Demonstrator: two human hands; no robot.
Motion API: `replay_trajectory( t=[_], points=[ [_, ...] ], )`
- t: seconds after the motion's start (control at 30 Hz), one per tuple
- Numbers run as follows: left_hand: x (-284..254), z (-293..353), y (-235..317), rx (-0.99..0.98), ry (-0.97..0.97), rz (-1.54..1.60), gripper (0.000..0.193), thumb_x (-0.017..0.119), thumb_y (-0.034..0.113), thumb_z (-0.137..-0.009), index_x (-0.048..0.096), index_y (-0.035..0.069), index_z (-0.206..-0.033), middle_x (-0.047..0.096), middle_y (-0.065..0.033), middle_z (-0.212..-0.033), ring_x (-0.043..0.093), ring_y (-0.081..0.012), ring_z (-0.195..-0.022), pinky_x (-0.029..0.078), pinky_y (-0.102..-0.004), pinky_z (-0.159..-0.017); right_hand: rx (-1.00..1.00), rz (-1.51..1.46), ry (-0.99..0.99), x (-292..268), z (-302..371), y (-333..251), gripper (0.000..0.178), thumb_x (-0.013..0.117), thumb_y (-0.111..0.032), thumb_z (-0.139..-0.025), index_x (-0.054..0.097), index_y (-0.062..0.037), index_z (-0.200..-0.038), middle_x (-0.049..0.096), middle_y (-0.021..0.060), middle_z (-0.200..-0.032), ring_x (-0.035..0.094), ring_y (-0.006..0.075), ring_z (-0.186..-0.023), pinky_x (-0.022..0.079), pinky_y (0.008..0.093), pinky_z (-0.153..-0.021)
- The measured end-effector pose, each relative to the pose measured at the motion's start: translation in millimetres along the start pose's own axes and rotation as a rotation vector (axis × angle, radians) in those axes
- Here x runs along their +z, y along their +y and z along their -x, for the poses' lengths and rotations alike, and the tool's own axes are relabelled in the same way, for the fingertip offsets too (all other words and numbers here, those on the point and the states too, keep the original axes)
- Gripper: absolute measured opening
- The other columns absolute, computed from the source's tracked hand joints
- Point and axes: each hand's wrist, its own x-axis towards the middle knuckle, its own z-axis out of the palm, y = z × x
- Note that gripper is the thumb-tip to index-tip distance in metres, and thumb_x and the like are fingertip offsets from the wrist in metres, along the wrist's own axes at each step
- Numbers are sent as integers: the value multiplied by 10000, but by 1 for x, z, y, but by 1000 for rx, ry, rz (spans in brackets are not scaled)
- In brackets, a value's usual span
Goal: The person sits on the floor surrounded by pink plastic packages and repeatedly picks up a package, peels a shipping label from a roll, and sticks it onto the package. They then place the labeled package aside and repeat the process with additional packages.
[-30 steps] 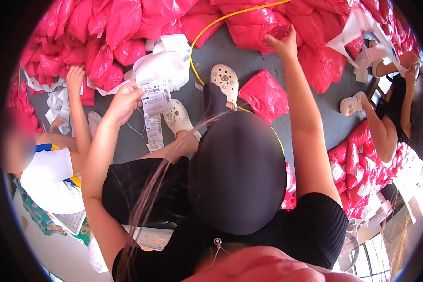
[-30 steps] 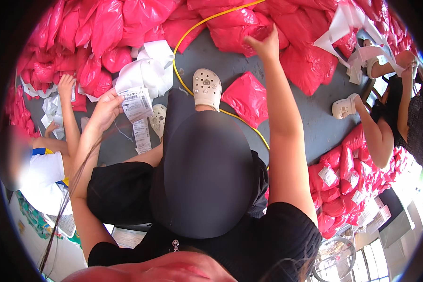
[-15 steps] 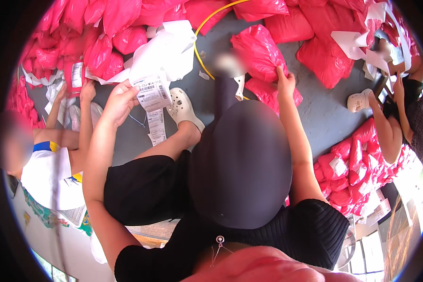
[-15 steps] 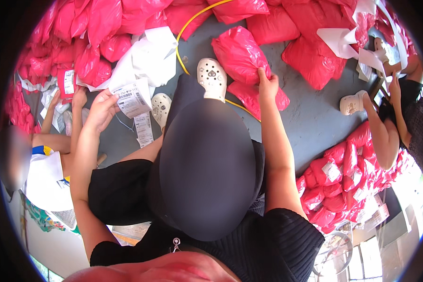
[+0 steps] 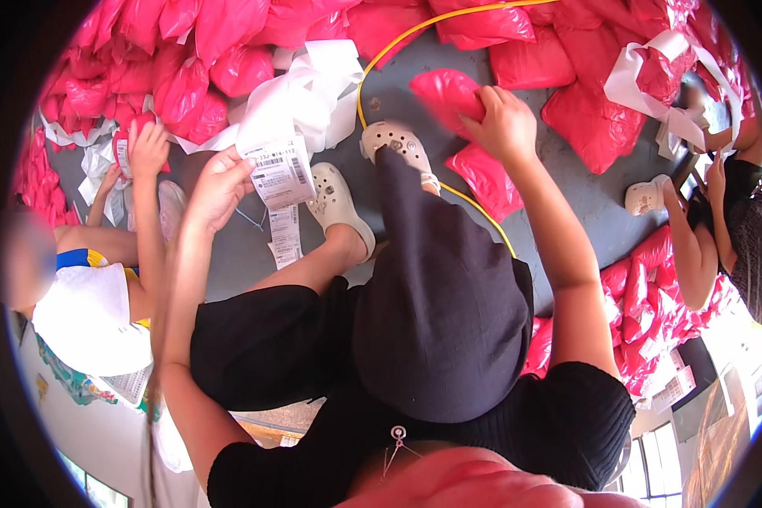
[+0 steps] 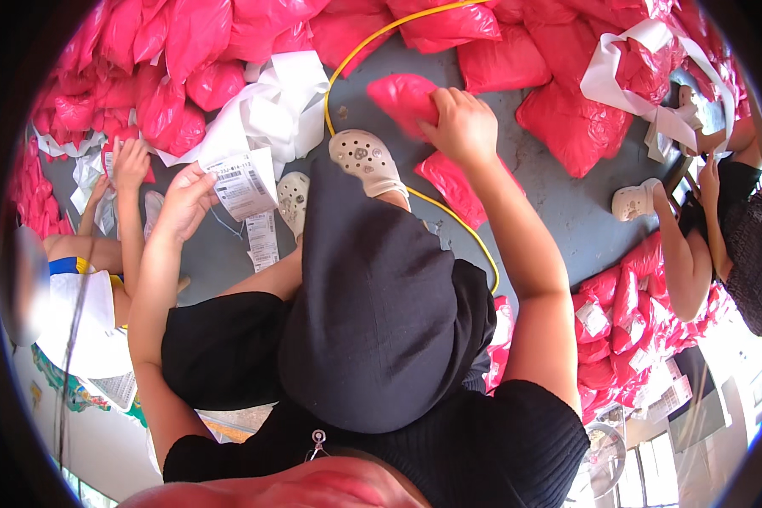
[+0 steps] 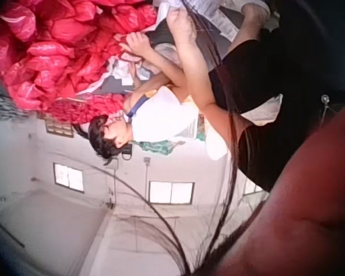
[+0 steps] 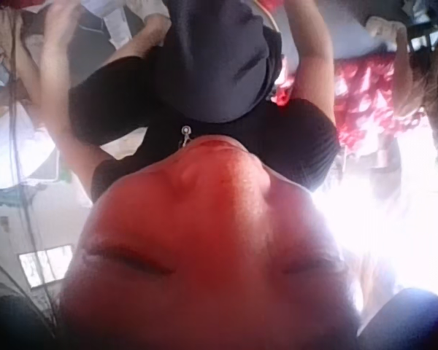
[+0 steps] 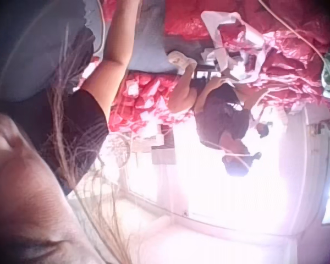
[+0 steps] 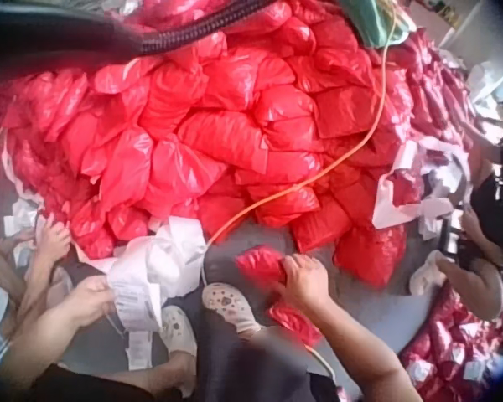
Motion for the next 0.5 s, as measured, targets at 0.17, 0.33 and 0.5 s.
replay_trajectory(
  t=[0.17, 0.33, 0.5],
  points=[
    [-20, -14, -7, 6, -2, 32, 262, 519, 105, -921, 548, 22, -1168, 626, -83, -1112, 617, -185, -986, 487, -359, -862, -70, 131, 151, -9, 49, -20, 349, 735, -213, -633, 630, -151, -960, 590, 44, -1031, 537, 231, -1016, 399, 395, -901],
    [2, 9, 5, 18, 40, 19, 253, 520, 113, -922, 534, 13, -1154, 624, -93, -1099, 614, -200, -993, 482, -356, -866, -93, 83, 157, 17, 33, -21, 492, 723, -240, -674, 589, -161, -1141, 512, 87, -1278, 394, 263, -1270, 252, 441, -1079],
    [-2, 0, 0, 29, 1, 30, 260, 514, 105, -922, 535, 12, -1164, 622, -99, -1108, 616, -203, -992, 484, -359, -869, -58, 249, -181, 85, -12, 0, 1143, 805, -437, -581, 106, -293, -1475, 168, 72, -1522, 112, 316, -1411, 114, 548, -1118]
  ],
)
